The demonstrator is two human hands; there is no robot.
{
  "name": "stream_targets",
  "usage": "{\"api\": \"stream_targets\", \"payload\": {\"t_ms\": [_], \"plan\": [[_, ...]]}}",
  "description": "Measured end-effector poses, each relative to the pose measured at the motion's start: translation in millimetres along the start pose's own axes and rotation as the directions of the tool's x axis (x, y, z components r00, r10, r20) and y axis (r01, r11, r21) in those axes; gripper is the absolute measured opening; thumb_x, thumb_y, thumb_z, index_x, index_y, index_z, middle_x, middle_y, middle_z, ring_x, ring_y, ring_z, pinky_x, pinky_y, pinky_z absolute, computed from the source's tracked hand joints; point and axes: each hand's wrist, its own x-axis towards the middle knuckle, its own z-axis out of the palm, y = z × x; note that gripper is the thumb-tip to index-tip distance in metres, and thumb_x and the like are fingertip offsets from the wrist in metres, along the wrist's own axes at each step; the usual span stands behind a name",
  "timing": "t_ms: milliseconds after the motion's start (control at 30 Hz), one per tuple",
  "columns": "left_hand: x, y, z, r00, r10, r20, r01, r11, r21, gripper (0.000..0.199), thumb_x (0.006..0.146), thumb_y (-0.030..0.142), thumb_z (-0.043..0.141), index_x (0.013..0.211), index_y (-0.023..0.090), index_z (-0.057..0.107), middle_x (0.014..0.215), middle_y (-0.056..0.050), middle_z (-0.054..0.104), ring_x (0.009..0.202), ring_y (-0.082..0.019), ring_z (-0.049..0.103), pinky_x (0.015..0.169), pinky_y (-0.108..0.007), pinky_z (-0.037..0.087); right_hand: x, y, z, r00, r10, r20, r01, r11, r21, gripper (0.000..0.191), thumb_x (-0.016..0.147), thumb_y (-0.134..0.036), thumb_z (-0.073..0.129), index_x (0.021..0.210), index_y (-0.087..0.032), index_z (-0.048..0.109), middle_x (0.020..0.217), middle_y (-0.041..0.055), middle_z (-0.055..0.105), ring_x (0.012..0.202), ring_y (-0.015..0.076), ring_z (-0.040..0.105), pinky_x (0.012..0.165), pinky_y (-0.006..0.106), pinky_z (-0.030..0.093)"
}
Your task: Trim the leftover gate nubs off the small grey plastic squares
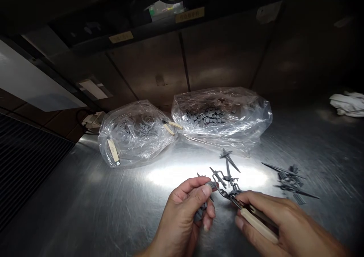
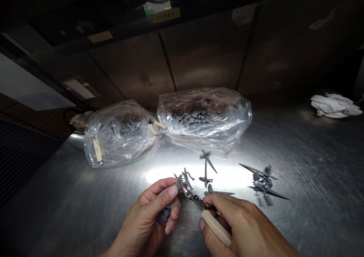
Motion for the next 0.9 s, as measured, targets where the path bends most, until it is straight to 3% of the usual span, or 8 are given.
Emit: {"api": "stream_targets", "payload": {"t_ms": [300, 667, 900], "plan": [[-1, 0, 1.6, 1.000, -0.005, -0.015, 0.005, 0.999, 0.033, 0.044, 0.064, 0.042, 0.097, 0.092, 0.014, 0.077, 0.051, 0.001, 0.064, 0.042, -0.007, 0.046, 0.048, -0.021, 0.030, -5, 10, -1, 0.990, -0.140, -0.029, 0.135, 0.983, -0.125, 0.018, 0.094, -0.038, 0.060, 0.103, -0.029, 0.073, 0.098, 0.0033, 0.082, 0.083, 0.0243, 0.080, 0.049, 0.022, 0.057], [2, -2, -2.0, 1.000, 0.005, -0.023, -0.004, 0.998, 0.066, 0.046, 0.063, 0.044, 0.097, 0.092, 0.014, 0.078, 0.048, 0.002, 0.061, 0.041, -0.006, 0.043, 0.047, -0.021, 0.028, -1, 3, -4, 0.989, -0.141, 0.034, 0.145, 0.976, -0.163, 0.016, 0.096, -0.032, 0.054, 0.090, -0.027, 0.068, 0.085, 0.0025, 0.077, 0.075, 0.0213, 0.077, 0.053, 0.024, 0.056], [0, -5, -2.7, 0.999, 0.026, -0.038, -0.022, 0.995, 0.096, 0.039, 0.071, 0.041, 0.094, 0.095, 0.014, 0.078, 0.051, 0.002, 0.061, 0.043, -0.006, 0.042, 0.048, -0.020, 0.029, 1, -1, -3, 0.992, -0.121, 0.024, 0.123, 0.981, -0.149, 0.013, 0.091, -0.025, 0.054, 0.087, -0.027, 0.066, 0.079, 0.0017, 0.074, 0.073, 0.0214, 0.075, 0.054, 0.026, 0.055]]}}
